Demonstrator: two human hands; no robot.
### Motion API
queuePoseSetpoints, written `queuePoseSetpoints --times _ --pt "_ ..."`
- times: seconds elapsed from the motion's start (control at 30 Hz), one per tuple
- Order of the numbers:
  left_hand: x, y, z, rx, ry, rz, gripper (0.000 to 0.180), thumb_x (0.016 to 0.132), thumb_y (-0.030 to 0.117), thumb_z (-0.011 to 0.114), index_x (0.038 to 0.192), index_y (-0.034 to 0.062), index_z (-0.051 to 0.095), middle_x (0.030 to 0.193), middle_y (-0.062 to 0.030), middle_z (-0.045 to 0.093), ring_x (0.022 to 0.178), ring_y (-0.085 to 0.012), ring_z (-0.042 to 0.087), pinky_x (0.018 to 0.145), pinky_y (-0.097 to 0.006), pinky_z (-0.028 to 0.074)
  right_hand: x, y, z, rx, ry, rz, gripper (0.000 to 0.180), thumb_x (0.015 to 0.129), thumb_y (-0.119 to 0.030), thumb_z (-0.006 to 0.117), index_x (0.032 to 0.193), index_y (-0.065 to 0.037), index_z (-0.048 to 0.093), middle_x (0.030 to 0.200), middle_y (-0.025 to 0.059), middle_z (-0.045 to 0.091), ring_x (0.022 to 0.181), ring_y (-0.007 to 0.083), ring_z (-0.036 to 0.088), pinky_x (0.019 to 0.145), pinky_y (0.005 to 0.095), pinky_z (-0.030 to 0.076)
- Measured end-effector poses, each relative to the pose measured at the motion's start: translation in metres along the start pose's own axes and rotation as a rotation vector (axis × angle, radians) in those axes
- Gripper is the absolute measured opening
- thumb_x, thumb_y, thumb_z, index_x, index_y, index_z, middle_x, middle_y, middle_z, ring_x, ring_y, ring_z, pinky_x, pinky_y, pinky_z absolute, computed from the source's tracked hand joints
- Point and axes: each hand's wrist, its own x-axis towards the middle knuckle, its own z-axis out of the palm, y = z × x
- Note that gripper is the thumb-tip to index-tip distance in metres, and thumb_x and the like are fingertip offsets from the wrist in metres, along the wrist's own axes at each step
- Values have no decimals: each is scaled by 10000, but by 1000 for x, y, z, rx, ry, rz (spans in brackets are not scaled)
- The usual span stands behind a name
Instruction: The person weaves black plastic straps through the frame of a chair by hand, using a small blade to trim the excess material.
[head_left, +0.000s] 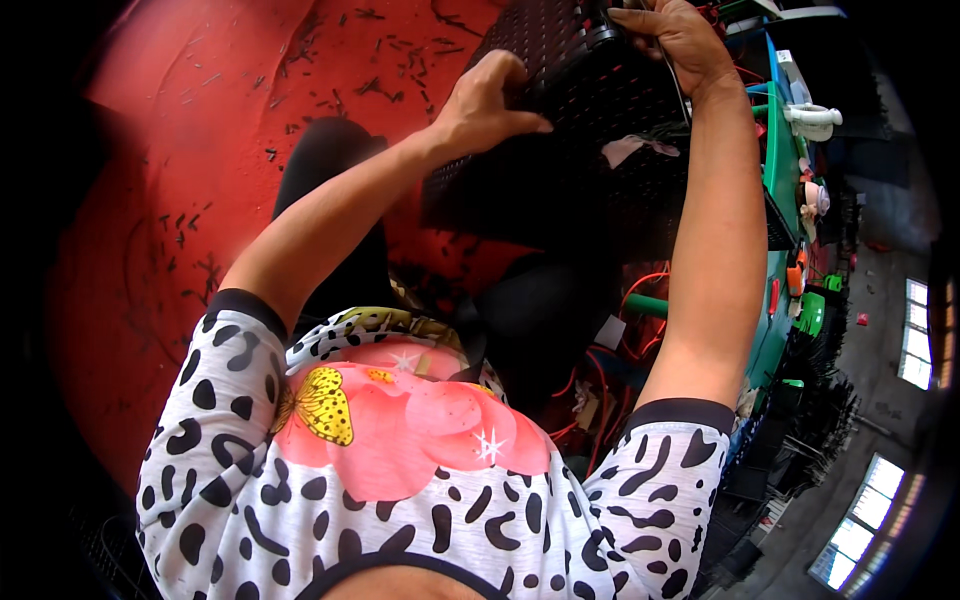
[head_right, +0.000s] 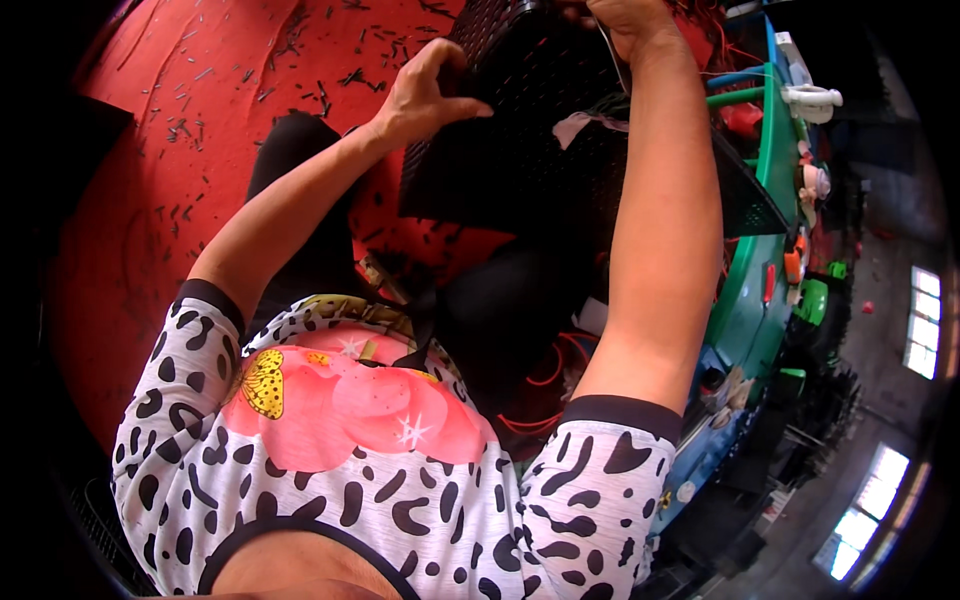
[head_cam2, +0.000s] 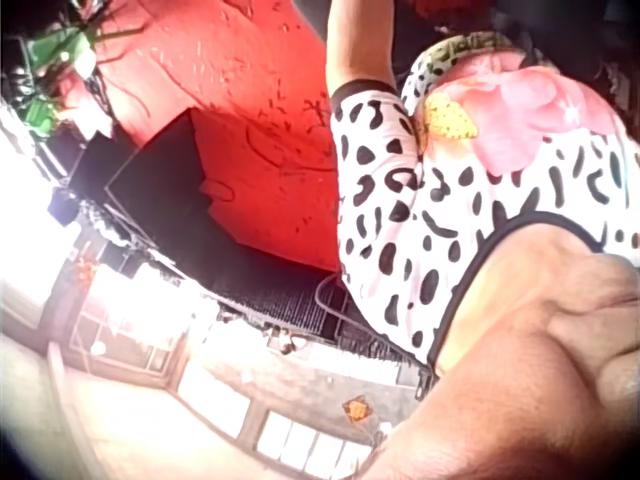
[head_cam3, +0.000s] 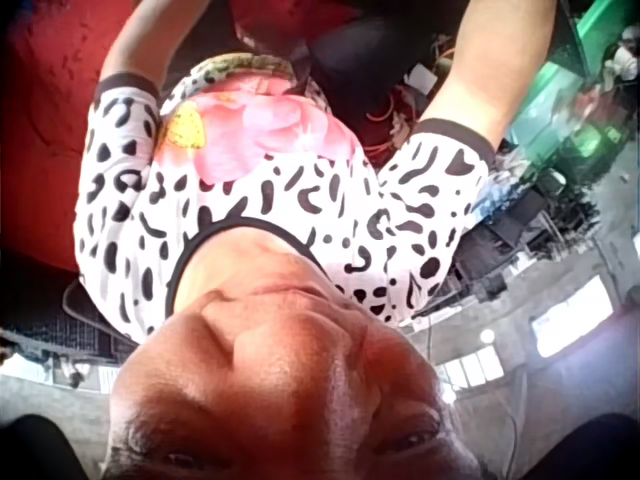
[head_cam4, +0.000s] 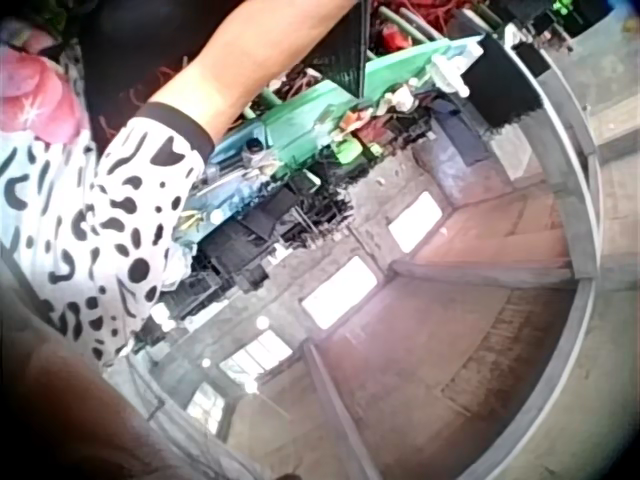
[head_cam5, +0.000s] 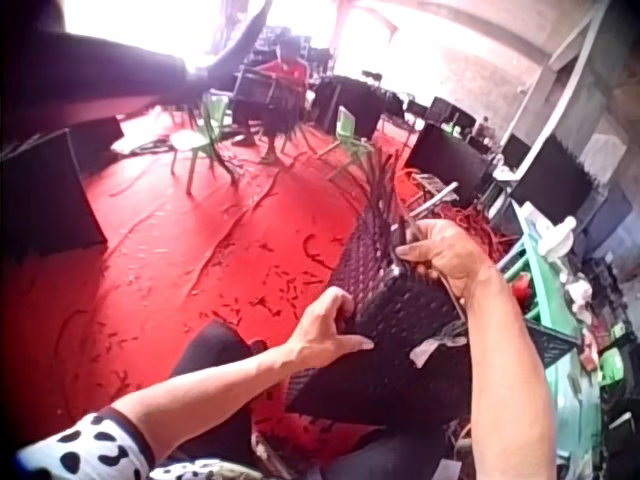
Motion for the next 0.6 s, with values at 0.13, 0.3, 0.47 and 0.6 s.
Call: queuePoseSetpoints --times 0.13,0.3,0.47,0.6 --pt "-22 -11 5 -12 -37 -225 528 613 332 842 882 39 495 753 -19 490 680 -109 471 612 -269 432 -2 -5 2 -11 4 -5 138 752 -75 691 796 -91 561 645 -23 570 469 57 499 406 178 360" --pt "-23 -10 7 -22 -30 -237 526 619 359 834 860 41 492 741 -17 484 664 -111 458 588 -270 425 -2 -8 0 -75 36 -33 157 752 -70 688 781 -97 537 634 -32 542 475 54 480 410 180 349" --pt "-26 3 9 6 47 -195 507 626 348 830 853 44 493 741 -26 480 630 -119 458 558 -264 421 -3 -10 -3 -80 38 -41 161 754 -68 687 770 -97 530 630 -35 529 474 52 471 413 178 344" --pt "-19 24 4 79 174 -33 473 647 322 818 862 44 501 757 -39 473 623 -136 478 561 -263 436 -3 -11 -2 -49 31 -32 162 754 -64 689 769 -97 531 625 -38 528 476 52 473 417 179 350"
